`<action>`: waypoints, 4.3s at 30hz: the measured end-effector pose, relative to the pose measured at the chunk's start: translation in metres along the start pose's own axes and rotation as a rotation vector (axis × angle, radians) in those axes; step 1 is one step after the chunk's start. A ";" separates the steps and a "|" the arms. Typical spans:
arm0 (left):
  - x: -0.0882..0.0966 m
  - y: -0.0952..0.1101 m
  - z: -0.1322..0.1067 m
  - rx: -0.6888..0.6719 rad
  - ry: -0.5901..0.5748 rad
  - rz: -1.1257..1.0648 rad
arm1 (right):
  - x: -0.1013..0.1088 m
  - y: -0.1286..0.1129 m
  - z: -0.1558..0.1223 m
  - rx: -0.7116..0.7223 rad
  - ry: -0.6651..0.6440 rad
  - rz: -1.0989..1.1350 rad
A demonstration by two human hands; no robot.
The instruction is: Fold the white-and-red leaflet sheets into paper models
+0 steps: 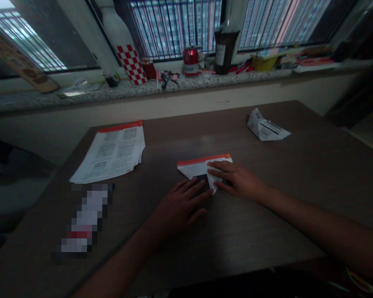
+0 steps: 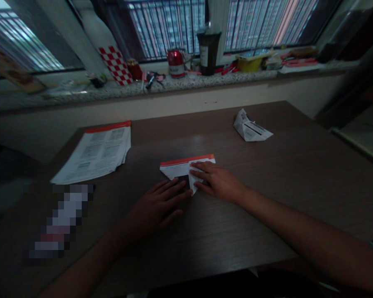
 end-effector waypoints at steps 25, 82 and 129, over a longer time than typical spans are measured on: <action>0.001 -0.001 -0.002 -0.026 -0.001 0.023 | -0.003 -0.009 0.001 0.085 0.014 -0.104; 0.014 -0.046 -0.017 0.129 0.025 -0.024 | -0.004 -0.018 -0.001 0.016 -0.010 0.082; 0.006 -0.020 -0.001 0.010 0.099 0.062 | -0.003 -0.009 0.004 -0.026 0.018 0.204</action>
Point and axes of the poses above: each hand's wrist, its own z-axis towards the middle knuckle, its own x-axis out of the back of the hand, y = z × x, the point moved 9 cm from there along z, towards the middle knuckle, and after that the axes turned 4 degrees about -y, right-handed, at the moved point
